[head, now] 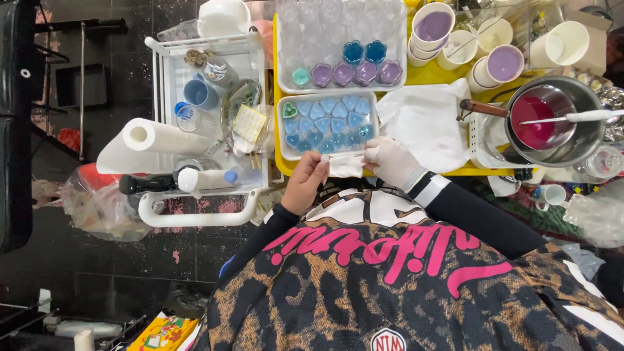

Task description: Stirring melted wax and adding liquid pigment to a pot for candle production.

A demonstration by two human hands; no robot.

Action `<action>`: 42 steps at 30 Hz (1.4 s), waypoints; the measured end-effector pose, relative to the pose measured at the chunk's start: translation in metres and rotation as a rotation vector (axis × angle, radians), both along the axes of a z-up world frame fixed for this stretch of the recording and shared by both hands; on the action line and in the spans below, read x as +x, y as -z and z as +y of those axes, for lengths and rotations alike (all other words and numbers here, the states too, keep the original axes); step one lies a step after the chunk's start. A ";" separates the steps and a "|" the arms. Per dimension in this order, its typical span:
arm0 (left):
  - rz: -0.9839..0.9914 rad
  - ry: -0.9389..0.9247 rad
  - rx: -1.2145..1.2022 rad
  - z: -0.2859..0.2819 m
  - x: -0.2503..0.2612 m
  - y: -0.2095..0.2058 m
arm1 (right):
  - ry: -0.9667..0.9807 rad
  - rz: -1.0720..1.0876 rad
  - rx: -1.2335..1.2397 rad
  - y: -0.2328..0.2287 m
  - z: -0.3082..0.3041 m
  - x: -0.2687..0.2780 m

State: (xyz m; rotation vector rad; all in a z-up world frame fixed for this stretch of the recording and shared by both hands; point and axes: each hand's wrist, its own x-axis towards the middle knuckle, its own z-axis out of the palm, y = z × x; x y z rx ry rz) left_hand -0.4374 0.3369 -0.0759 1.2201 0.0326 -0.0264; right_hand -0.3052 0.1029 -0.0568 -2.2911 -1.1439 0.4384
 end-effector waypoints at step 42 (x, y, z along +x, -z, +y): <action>-0.389 -0.050 0.376 -0.049 0.058 -0.119 | 0.510 0.630 0.752 -0.113 0.002 -0.034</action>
